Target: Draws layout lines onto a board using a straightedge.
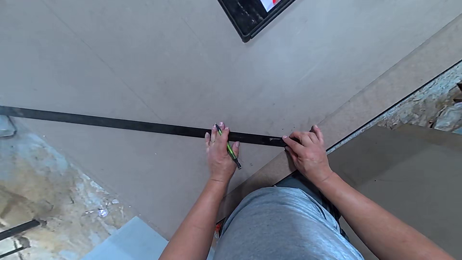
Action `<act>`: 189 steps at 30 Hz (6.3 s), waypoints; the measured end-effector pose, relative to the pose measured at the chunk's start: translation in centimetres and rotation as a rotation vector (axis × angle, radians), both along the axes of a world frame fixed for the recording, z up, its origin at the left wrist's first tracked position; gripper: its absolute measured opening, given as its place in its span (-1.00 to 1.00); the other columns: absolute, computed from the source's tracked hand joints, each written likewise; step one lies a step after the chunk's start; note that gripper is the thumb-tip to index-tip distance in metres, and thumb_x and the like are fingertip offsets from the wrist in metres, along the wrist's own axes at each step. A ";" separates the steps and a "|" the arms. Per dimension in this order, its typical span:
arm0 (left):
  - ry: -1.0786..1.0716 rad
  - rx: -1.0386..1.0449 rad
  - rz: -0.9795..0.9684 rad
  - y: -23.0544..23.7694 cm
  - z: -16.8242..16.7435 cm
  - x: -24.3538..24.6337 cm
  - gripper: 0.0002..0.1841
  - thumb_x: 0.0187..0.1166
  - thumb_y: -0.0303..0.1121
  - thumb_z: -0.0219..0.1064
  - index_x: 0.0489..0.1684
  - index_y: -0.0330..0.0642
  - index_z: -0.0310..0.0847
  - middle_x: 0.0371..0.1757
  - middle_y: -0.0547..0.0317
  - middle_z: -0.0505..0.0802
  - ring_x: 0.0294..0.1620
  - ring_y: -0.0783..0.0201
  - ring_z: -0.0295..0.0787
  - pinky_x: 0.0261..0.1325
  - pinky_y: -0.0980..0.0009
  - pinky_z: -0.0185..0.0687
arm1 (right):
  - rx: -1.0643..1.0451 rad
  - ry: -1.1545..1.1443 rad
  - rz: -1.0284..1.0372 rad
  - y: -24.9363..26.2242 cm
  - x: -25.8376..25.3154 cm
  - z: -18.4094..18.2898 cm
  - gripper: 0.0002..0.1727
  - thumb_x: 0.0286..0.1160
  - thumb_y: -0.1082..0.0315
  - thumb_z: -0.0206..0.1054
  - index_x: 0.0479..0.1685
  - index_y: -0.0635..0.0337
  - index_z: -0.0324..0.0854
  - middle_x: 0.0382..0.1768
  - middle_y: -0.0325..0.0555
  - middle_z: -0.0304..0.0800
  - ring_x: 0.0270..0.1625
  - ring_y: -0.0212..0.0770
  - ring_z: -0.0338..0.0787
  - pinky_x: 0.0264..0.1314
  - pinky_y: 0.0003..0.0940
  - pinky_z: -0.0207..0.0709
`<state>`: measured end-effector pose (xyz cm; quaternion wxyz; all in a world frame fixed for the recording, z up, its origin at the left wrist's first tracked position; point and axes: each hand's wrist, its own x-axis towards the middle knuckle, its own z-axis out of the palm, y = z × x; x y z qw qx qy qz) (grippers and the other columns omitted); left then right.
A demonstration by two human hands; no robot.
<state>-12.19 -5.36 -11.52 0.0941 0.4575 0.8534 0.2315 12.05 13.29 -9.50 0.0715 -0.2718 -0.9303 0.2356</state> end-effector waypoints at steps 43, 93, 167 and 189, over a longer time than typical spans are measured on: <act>-0.690 -0.028 0.034 6.2 5.3 -1.6 -0.77 0.71 -0.21 0.33 -0.04 -0.12 0.85 -0.30 0.31 0.91 -0.33 0.50 0.81 -0.15 0.47 0.77 | -0.053 -0.042 -0.038 0.0 -0.4 0.2 -0.68 0.72 0.12 0.25 0.32 -0.32 0.78 0.04 -0.14 0.77 0.30 -0.01 0.70 0.78 0.50 -0.11; -0.679 0.202 0.092 5.9 4.0 1.4 -0.75 0.75 -0.27 0.28 0.06 -0.22 0.81 -0.12 0.16 0.95 -0.13 0.35 0.92 0.05 0.32 0.88 | -0.045 -0.066 -0.040 -0.1 -0.4 0.5 -0.69 0.74 0.11 0.24 0.29 -0.32 0.79 0.04 -0.16 0.77 0.29 -0.03 0.71 0.78 0.49 -0.08; -0.189 -0.300 0.868 -4.4 3.8 15.8 -0.22 0.46 -0.11 0.57 0.74 -0.02 0.37 0.71 -0.08 0.52 0.75 -0.17 0.35 0.71 -0.21 0.28 | 0.170 -0.015 0.548 20.6 1.5 -0.4 -0.69 0.68 -0.05 0.25 0.18 -0.30 0.83 0.18 -0.35 0.81 0.37 -0.24 0.71 0.80 0.24 0.12; -0.022 -0.380 0.704 -5.6 3.0 15.8 -0.39 0.65 -0.09 0.34 0.65 -0.18 0.46 0.66 -0.16 0.58 0.70 -0.16 0.47 0.79 -0.11 0.19 | 0.206 -0.048 0.462 28.5 4.5 0.8 -0.70 0.61 0.01 0.37 0.20 -0.25 0.84 0.20 -0.27 0.82 0.37 -0.16 0.73 0.74 0.26 0.24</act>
